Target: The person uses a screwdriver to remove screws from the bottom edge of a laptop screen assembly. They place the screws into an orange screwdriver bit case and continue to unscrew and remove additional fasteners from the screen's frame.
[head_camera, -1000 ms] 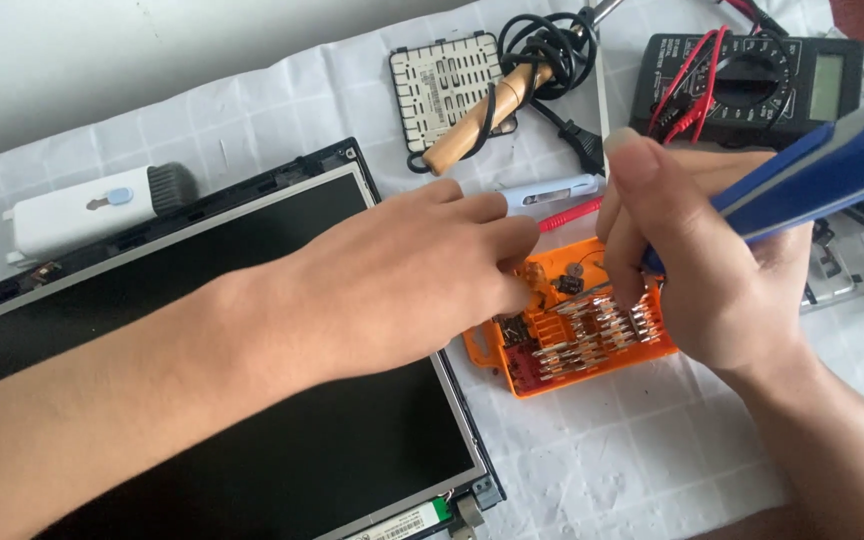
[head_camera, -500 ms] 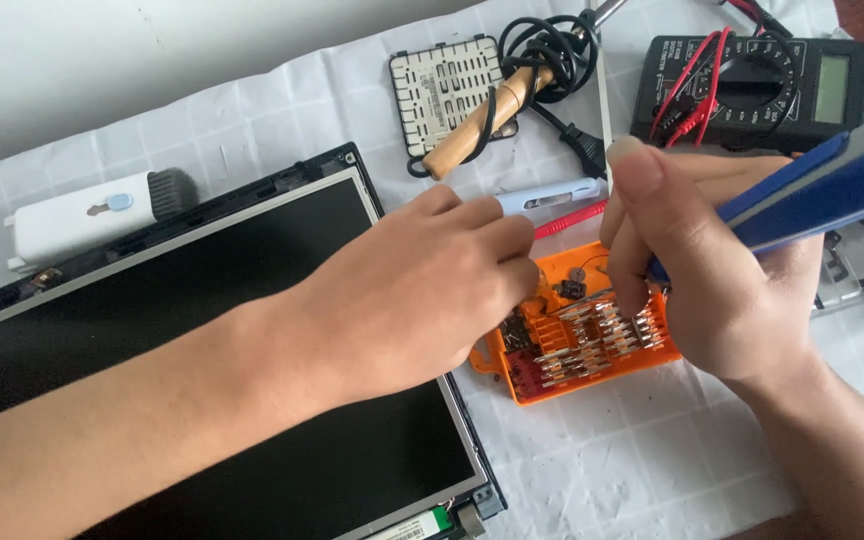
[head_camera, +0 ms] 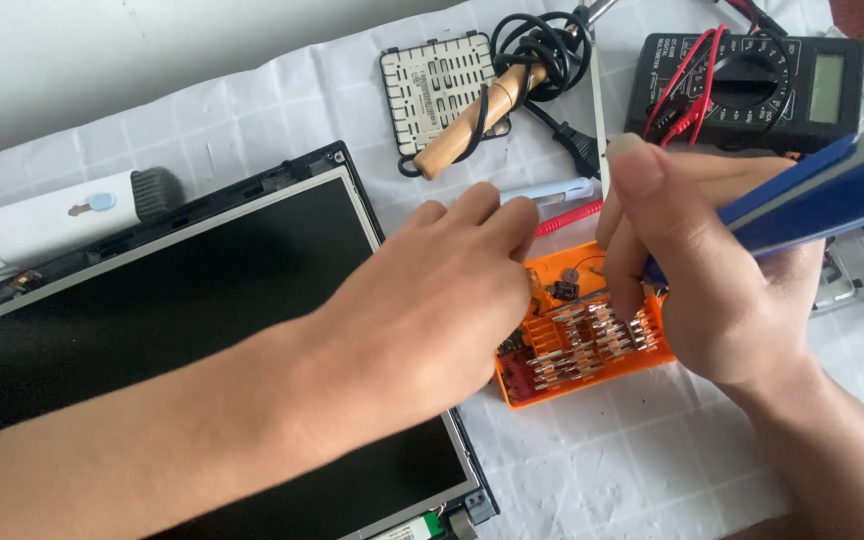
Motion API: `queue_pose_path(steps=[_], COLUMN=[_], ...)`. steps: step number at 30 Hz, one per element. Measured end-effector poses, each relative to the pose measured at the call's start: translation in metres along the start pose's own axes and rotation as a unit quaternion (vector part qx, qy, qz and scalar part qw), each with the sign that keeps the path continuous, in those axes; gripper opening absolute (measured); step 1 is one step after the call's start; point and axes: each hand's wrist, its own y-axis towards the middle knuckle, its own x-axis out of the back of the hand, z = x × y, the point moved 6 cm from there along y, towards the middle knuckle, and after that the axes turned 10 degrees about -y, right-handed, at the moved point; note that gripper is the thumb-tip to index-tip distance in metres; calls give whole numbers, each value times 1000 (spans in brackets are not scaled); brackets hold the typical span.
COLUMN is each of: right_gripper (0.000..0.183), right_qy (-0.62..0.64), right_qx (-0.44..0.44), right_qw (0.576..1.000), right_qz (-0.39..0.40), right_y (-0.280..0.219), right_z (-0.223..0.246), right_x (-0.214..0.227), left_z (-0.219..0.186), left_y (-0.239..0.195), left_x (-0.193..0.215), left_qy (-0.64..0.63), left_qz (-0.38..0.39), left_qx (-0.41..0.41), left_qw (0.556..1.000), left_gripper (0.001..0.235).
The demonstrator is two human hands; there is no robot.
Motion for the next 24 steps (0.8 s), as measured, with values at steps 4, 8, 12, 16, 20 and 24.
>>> queue_pose_path(steps=[4,8,12,16,20,24], right_gripper=[69,69,69,69,69,70], right_qy=[3,13,20,12,3,-3], right_qx=[-4,-12,-4,0,-2,0], right_qw=[1000,1000,1000,1000,1000,1000], right_qz=[13,15,17,13,14,10], right_y=[0,0,-1,-2,-3,-3], right_z=[0,-1,-2,-2,-3,-4], right_x=[-2,-3,-4,-5,-6,-5], left_z=[-2,-3,-3,-1,-5,-13], left_y=[-2,-3,-2,-1,-2,-5], left_x=[-4,-4,-10,-16,-17,-18], left_qy=[-10,3,-26,-38,-23,30], left_qz=[-26,-52,-34,-15,-31,-59], left_qx=[21,64,135,179,171,145], left_qw=[999,997,990,983,985,987], left_gripper=[46,20,18,32,18,13])
